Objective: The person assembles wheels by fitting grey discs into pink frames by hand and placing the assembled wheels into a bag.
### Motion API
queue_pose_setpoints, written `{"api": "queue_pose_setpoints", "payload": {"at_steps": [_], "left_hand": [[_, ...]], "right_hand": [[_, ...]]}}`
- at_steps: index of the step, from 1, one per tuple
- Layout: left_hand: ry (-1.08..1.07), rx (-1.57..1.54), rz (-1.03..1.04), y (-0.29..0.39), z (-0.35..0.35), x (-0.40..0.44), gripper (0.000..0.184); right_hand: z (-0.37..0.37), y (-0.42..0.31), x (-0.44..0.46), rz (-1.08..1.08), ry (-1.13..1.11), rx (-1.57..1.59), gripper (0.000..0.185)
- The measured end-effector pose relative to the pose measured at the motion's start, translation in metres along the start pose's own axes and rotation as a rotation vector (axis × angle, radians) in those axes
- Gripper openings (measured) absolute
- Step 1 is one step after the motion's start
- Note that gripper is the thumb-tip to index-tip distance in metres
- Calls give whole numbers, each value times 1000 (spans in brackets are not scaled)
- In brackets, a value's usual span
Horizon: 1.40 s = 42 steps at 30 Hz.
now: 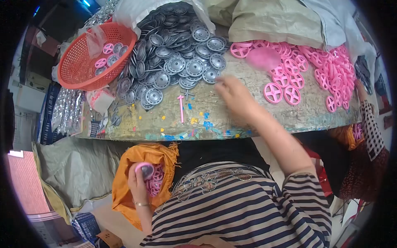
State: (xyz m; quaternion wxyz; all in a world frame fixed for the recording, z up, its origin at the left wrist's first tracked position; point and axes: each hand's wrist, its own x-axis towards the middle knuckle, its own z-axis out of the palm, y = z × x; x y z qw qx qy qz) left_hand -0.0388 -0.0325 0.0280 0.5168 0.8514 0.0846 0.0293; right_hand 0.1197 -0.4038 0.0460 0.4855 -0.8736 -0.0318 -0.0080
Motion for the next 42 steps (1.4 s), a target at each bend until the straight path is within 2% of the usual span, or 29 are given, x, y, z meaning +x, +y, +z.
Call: {"api": "queue_pose_setpoints", "payload": {"at_steps": [1, 3, 4, 5, 7, 8, 11, 12, 13, 15, 16, 19, 22, 24, 25, 26, 28, 30, 31, 33, 35, 38, 41, 42], "left_hand": [[-110, 133, -15, -11, -18, -5, 26], [-165, 430, -145, -53, -32, -16, 31], [-125, 703, 61, -63, -29, -19, 40], [-113, 682, 39, -68, -30, -22, 41], [-104, 637, -2, -36, -15, -20, 46], [-91, 635, 15, -33, -12, -16, 38], [-108, 377, 48, -11, 3, -2, 27], [-71, 316, 99, -2, 12, 2, 17], [-74, 254, 107, -2, 17, 4, 16], [-69, 128, 112, -3, 26, 4, 15], [-56, -14, 39, 6, 33, 5, 14], [-48, -49, 85, 13, 47, 12, 14], [-122, -11, 227, 22, 66, 22, 14], [-158, 22, 322, 42, 77, 28, 13], [-172, 43, 363, 47, 78, 28, 12], [-228, 39, 362, 39, 79, 30, 19], [-285, -247, 158, 47, 88, 35, 27], [-301, -583, 35, 70, 107, 45, 37], [-282, -778, 18, 84, 117, 50, 44], [-330, -911, -49, 88, 132, 60, 39], [-342, -984, -86, 83, 133, 65, 37], [-309, -1013, -116, 79, 129, 62, 35], [-255, -862, -104, 72, 129, 60, 35], [-243, -870, -110, 75, 130, 58, 35]], "right_hand": [[-1, 23, 18, -102, 64, -65, 45], [9, 59, 60, -267, 311, -327, 46], [12, 62, 73, -355, 435, -456, 47], [13, 65, 82, -320, 408, -478, 49], [13, 63, 92, -240, 354, -529, 52], [10, 65, 93, -266, 352, -560, 56], [-4, 57, 89, -82, 223, -514, 51], [-12, 55, 85, 5, 159, -331, 40], [-22, 49, 75, 40, 149, -211, 38], [-39, 35, 59, 94, 121, 29, 34], [-47, 56, 62, -3, 237, 72, 31], [-90, 90, 59, -123, 534, -725, 28], [-89, 93, 53, 97, 404, -644, 26], [-86, 83, 49, 29, 384, -562, 26], [-79, 73, 45, -6, 365, -517, 27], [-74, 60, 41, -5, 288, -208, 30], [-49, 23, 29, -38, 137, 292, 33], [-23, -15, 6, 75, -98, 243, 33], [-4, -26, -6, 63, -194, 375, 34], [27, -49, -26, 14, -358, 566, 29], [46, -55, -35, -19, -361, 528, 27], [51, -58, -38, -178, -295, 306, 29], [74, -50, -37, -519, 98, -103, 36], [73, -50, -39, -510, 45, -72, 43]]}}
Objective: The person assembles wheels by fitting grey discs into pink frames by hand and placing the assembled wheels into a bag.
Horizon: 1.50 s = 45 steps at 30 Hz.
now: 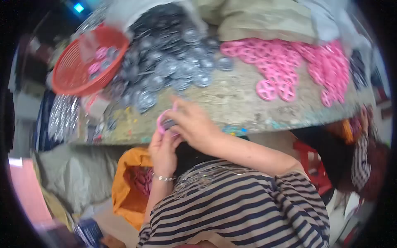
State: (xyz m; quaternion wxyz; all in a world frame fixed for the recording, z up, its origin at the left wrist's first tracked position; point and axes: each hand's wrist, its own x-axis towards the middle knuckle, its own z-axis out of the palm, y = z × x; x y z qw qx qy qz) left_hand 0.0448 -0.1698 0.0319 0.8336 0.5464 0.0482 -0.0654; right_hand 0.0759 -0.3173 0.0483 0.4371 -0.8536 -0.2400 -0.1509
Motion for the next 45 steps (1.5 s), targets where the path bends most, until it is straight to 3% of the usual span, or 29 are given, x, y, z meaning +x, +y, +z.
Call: {"api": "queue_pose_setpoints", "payload": {"at_steps": [3, 6, 9, 10, 14, 19, 23, 25, 27, 30, 34, 36, 39, 41, 45], "left_hand": [[-12, 97, -8, 0, 1, -6, 37], [-57, 123, 11, 1, -1, -8, 35], [-107, 212, 15, 2, -2, -12, 33], [-140, 243, 7, 1, -7, -12, 33], [-144, 242, 26, -3, -4, -15, 32], [-65, -42, 17, -5, 6, -19, 34], [-6, 48, -25, 3, 14, -24, 44], [-44, 392, 171, -1, 5, -18, 52], [-78, 466, 328, 1, 5, -13, 49], [-125, 168, 165, -1, 6, -14, 33], [-109, 139, 85, -12, -2, -12, 27], [-88, 171, 44, -1, -2, -15, 26], [-89, 278, 110, -4, -12, -20, 26], [-97, 237, 159, -1, -19, -27, 26], [190, 451, 266, 13, -63, -57, 25]], "right_hand": [[13, 7, -5, 79, 0, 153, 60], [-4, 0, -5, 420, -148, 422, 55], [-16, 11, -8, 512, -312, 689, 43], [-12, 11, -13, 463, -184, 650, 35], [-17, 0, -19, 447, -191, 472, 34], [-10, -4, -22, 455, -80, 735, 33], [-6, -4, -24, 463, -102, 642, 33], [-10, -7, -23, 425, -142, 492, 33], [-12, -18, -21, 445, -174, 605, 26], [-6, -16, -23, 421, -207, 549, 25], [-5, -10, -24, 472, -253, 466, 25], [5, -6, -29, 474, -229, 601, 25], [7, -11, -34, 630, -275, 758, 25], [8, -11, -35, 591, -308, 782, 25], [6, -22, -26, 591, -324, 749, 25]]}}
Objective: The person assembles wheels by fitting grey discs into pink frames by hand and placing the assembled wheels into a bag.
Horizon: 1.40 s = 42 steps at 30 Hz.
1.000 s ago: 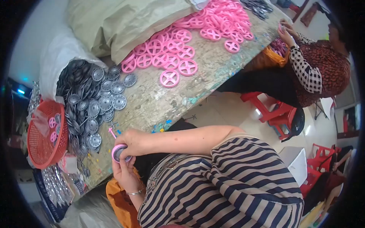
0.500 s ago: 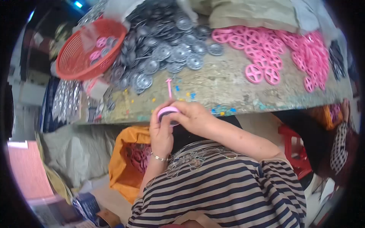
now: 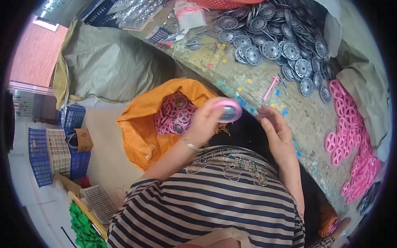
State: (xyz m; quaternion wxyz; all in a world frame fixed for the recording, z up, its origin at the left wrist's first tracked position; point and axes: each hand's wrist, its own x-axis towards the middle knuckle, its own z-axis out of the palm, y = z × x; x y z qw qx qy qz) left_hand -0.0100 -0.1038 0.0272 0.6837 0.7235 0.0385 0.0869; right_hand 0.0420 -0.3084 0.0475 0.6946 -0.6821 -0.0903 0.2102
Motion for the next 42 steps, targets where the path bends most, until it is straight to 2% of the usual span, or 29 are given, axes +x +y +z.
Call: {"api": "queue_pose_setpoints", "payload": {"at_steps": [2, 3, 5, 6, 7, 9, 10, 11, 13, 15, 18, 20, 21, 24, 25, 27, 29, 30, 31, 34, 35, 39, 42], "left_hand": [[160, 75, -169, -7, -41, -15, 24], [121, 213, -184, -2, -64, -19, 23], [-91, 491, -232, 3, -101, -24, 26], [-142, 715, -210, -24, -122, -33, 27], [-150, 1077, -62, -25, -126, -37, 25], [-88, 971, -172, -3, -112, -30, 22], [-52, 918, -236, 5, -105, -24, 20], [-52, 789, -175, 2, -98, -18, 18], [-53, 528, -67, -4, -78, -6, 15], [-105, 456, -40, 0, -47, 6, 12], [-229, 424, 126, 5, -6, 16, 10], [-308, 394, 204, 6, 9, 16, 8], [-325, 386, 190, 4, 12, 15, 10], [-365, 376, 136, -4, 14, 12, 12], [-369, 378, 111, -6, 13, 11, 12], [-363, 360, 83, -8, 13, 11, 10], [-355, 336, 46, -13, 12, 10, 10], [-361, 341, 46, -14, 13, 11, 10], [-366, 344, 45, -14, 15, 12, 10], [-412, 356, 75, -14, 23, 14, 10], [-429, 357, 94, -14, 27, 15, 10], [-465, 406, 190, -1, 35, 18, 9], [-461, 391, 178, 0, 38, 22, 9]], "right_hand": [[-12, 6, 1, 33, -25, -81, 24], [-18, 9, 3, -11, -62, -165, 25], [-20, 4, 5, 23, -18, -146, 24], [-25, 4, 7, 49, 8, -126, 25], [-35, 5, 12, 32, 49, -184, 25], [-57, 5, 26, 8, 121, -296, 26], [-70, 1, 37, -89, 189, -483, 29], [-83, -3, 49, -183, 252, -673, 32], [-104, 1, 83, -541, 449, -1011, 37], [-109, 4, 117, -641, 671, -1120, 46], [-121, 14, 142, -537, 586, -1201, 51], [-120, 1, 134, -370, 522, -1088, 56], [-124, 4, 129, -353, 528, -1046, 51], [-131, -9, 92, -144, 549, -433, 42], [-135, -13, 72, -189, 631, -551, 37], [-163, -13, 40, -110, 661, -447, 35], [-221, 17, 12, -136, 865, -474, 33], [-235, 11, -4, -82, 963, -438, 31], [-257, 20, -16, -81, 1028, -605, 32], [-273, 18, -25, 107, 828, -1133, 30], [-262, 23, -24, -10, 910, -1042, 27], [-243, 23, -5, -162, 920, -1106, 28], [-234, 5, 5, 38, 743, -934, 29]]}}
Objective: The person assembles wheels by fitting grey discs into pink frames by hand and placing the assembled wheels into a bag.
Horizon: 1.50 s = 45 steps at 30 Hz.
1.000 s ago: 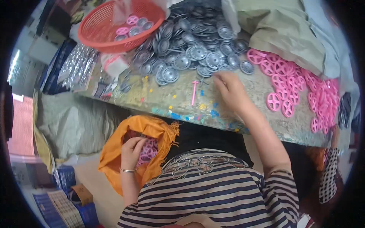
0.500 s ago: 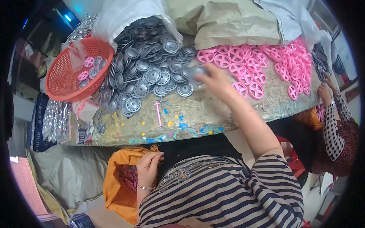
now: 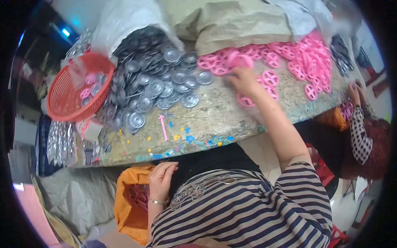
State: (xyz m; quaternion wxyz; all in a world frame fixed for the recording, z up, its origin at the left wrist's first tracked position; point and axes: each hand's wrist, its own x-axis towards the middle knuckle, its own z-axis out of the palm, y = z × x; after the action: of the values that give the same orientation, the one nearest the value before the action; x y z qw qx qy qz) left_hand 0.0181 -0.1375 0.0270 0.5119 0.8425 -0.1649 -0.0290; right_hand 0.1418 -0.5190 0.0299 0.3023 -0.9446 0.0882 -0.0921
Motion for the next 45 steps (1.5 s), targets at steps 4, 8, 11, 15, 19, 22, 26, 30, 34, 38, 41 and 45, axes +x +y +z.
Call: {"api": "queue_pose_setpoints", "payload": {"at_steps": [4, 8, 11, 15, 19, 22, 26, 30, 34, 38, 41, 45], "left_hand": [[-6, -46, -100, -6, 1, -6, 10], [-44, -38, -141, -3, 1, -6, 14], [-22, -153, -232, -9, 4, -9, 16], [-10, -159, -224, -16, 5, -6, 12], [28, -261, -303, -17, 2, -12, 16], [101, -437, -400, -38, 0, -23, 14], [107, -361, -465, -39, -2, -29, 13], [105, -372, -460, -57, -8, -37, 14], [92, -356, -479, -54, -10, -37, 14], [74, -204, -380, -30, 1, -27, 13], [56, -60, -380, -21, 2, -24, 12], [-2, 15, -295, -14, 4, -20, 12]], "right_hand": [[38, -17, -10, -204, 25, 151, 23], [5, -30, -20, -71, 26, 386, 30], [-13, -20, -27, -55, 94, 346, 28], [13, 20, -11, -152, 352, -38, 28], [-3, 93, 39, 29, 663, -276, 44], [-20, 106, 68, 284, 569, -160, 61], [-46, 74, 106, 466, 205, -219, 77], [-20, 55, 151, 401, 228, -323, 79], [18, 64, 168, 482, 145, -566, 82], [24, 60, 139, 229, 615, -256, 71], [7, 48, 111, 225, 219, -229, 53], [13, 38, 86, 196, 249, -275, 47]]}}
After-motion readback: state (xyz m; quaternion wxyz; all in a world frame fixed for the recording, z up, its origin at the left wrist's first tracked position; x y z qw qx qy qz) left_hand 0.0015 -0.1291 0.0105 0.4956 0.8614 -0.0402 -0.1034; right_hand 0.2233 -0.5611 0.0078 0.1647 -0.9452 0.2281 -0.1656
